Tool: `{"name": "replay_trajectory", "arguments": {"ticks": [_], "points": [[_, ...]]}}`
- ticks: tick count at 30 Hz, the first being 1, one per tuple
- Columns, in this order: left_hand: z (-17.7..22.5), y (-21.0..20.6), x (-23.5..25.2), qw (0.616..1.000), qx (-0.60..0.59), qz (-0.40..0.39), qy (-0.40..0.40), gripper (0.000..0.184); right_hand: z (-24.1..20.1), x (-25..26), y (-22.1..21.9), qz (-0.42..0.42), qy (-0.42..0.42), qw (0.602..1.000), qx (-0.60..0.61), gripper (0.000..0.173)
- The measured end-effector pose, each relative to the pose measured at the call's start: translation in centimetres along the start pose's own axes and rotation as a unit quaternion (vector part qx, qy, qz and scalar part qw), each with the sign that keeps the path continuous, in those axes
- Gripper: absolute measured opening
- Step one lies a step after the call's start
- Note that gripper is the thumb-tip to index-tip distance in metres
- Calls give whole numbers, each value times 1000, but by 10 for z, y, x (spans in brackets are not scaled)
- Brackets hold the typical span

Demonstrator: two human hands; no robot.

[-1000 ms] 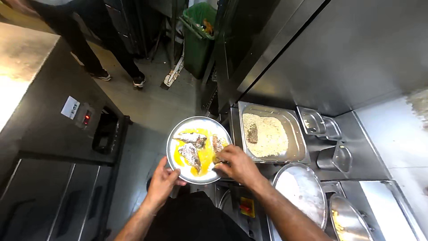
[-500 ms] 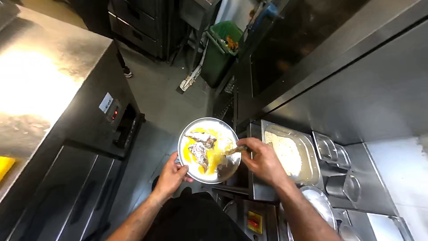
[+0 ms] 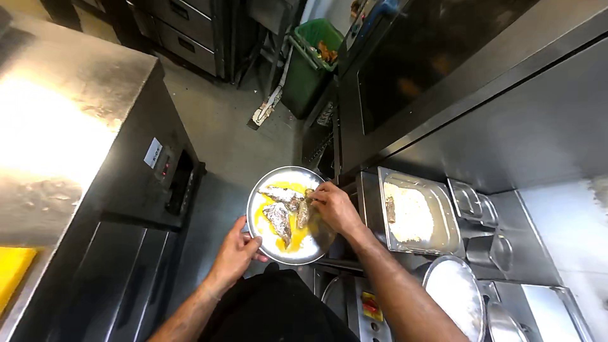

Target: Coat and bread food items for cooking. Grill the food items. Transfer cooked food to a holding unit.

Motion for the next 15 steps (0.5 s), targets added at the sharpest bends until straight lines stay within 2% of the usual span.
{"name": "replay_trajectory", "arguments": {"ticks": [3, 7, 10, 15], "points": [[2, 7, 4, 1000, 3, -1, 2, 49, -3, 6, -5, -15, -52, 999, -1, 11], [6, 14, 7, 1000, 15, -14, 1, 50, -6, 11, -2, -53, -48, 996, -52, 33], [10, 15, 8, 1000, 8, -15, -11, 50, -5, 15, -7, -75, -35, 994, -66, 25], [11, 18, 14, 1000, 3, -14, -10, 50, -3, 14, -10, -136, -106, 981, -92, 20]]}}
Point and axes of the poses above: each hand's wrist, its own x-axis towards the middle knuckle, its own y-axis out of the back of the hand, z = x × y, the point moved 4 cm from there along x, towards the middle knuckle
